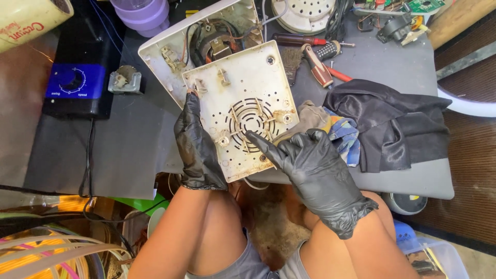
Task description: Polishing and cleaning the plastic outer casing of an electronic device using an abrasive pad.
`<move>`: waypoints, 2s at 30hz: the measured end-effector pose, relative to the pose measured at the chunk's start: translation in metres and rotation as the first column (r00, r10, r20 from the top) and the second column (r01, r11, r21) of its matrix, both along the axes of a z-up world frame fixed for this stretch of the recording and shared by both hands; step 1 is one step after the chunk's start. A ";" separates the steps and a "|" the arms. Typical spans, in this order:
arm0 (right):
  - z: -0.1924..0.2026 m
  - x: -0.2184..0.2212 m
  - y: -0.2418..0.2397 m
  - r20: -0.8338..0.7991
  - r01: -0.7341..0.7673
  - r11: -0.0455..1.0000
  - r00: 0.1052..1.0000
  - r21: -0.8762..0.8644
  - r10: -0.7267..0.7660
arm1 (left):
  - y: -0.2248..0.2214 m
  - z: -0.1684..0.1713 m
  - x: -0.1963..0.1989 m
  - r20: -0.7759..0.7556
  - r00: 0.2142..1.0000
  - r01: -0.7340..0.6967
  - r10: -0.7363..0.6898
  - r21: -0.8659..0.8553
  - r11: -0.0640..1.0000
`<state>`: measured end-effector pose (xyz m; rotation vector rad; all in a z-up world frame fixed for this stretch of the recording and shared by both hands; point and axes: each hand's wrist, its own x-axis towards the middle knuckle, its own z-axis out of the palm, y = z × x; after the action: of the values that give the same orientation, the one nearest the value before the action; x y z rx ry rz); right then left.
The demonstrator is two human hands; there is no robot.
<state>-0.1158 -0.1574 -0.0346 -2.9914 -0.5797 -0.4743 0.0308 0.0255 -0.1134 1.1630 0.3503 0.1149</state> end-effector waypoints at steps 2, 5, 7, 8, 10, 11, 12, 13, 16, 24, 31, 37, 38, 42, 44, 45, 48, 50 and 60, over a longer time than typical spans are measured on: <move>-0.004 0.001 -0.006 -0.006 -0.053 0.998 0.999 0.030 0.054 | 0.005 -0.011 0.000 0.082 0.996 0.012 -0.024 0.142 0.990; -0.008 -0.005 -0.005 0.021 0.011 1.000 1.000 0.004 -0.011 | 0.016 -0.032 0.006 0.176 0.981 0.041 -0.080 0.214 0.976; 0.002 -0.005 -0.006 -0.039 0.057 0.993 0.998 0.105 -0.054 | -0.006 0.040 -0.015 0.038 0.997 0.067 -0.065 -0.066 0.996; 0.006 -0.005 -0.006 -0.102 0.106 0.973 0.991 0.204 -0.087 | -0.016 0.077 -0.026 -0.100 0.992 0.042 -0.080 -0.339 0.940; 0.006 -0.006 -0.003 -0.098 0.111 0.982 0.990 0.155 -0.097 | -0.015 0.075 -0.030 -0.020 0.995 0.084 -0.098 -0.369 0.926; 0.006 -0.007 -0.002 -0.096 0.125 0.987 0.989 0.102 -0.116 | -0.015 0.074 -0.032 0.058 0.991 0.136 -0.123 -0.399 0.907; 0.001 -0.006 0.001 -0.097 0.125 0.987 0.989 0.102 -0.116 | -0.011 0.056 -0.025 0.057 0.991 0.135 -0.123 -0.400 0.907; -0.003 -0.006 0.004 -0.031 0.138 0.990 0.990 -0.039 -0.139 | -0.007 0.038 -0.019 0.058 0.997 0.071 -0.059 -0.233 0.970; -0.013 -0.011 0.008 0.043 0.170 0.965 0.985 -0.199 -0.165 | -0.010 0.048 -0.029 0.109 0.992 0.062 -0.071 0.082 0.995; -0.003 -0.016 0.009 0.053 0.099 0.995 0.994 -0.023 -0.098 | -0.014 0.092 -0.029 -0.177 0.969 0.104 -0.174 -0.349 0.932; -0.003 -0.012 0.021 0.175 0.073 0.971 0.984 -0.227 -0.033 | -0.007 0.084 -0.023 -0.277 0.936 0.079 -0.217 -0.435 0.897; -0.006 -0.009 0.020 0.249 0.174 0.908 0.965 -0.381 -0.080 | -0.015 0.104 -0.043 -0.260 0.883 0.265 -0.391 -0.412 0.872; -0.007 -0.009 0.019 0.245 0.246 0.879 0.957 -0.409 -0.154 | -0.016 0.108 -0.049 -0.336 0.832 0.334 -0.442 -0.333 0.882; -0.005 -0.008 0.018 0.247 0.264 0.876 0.953 -0.403 -0.174 | 0.023 -0.037 -0.028 0.066 0.919 0.391 -0.389 -0.006 0.920; -0.004 -0.012 0.018 0.222 0.263 0.881 0.957 -0.395 -0.186 | 0.022 -0.002 -0.019 0.278 0.699 0.600 -0.659 -0.729 0.330; -0.004 -0.013 0.017 0.223 0.265 0.878 0.956 -0.397 -0.188 | 0.013 0.013 -0.030 0.280 0.697 0.601 -0.660 -0.730 0.325; -0.003 -0.014 0.015 0.208 0.272 0.879 0.957 -0.391 -0.203 | -0.001 0.031 -0.046 0.092 0.837 0.532 -0.539 0.089 0.842; -0.003 -0.015 0.018 0.323 0.299 0.857 0.931 -0.420 -0.167 | 0.008 0.004 -0.037 -0.012 0.880 0.471 -0.476 0.165 0.867; 0.004 -0.014 0.014 0.185 0.049 0.994 0.980 0.095 -0.066 | 0.012 -0.026 -0.027 -0.079 0.920 0.392 -0.384 0.147 0.908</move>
<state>-0.1298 -0.1431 -0.0308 -2.9031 -0.4705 -0.7727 0.0036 0.0372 -0.1390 1.3765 0.1465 -0.2395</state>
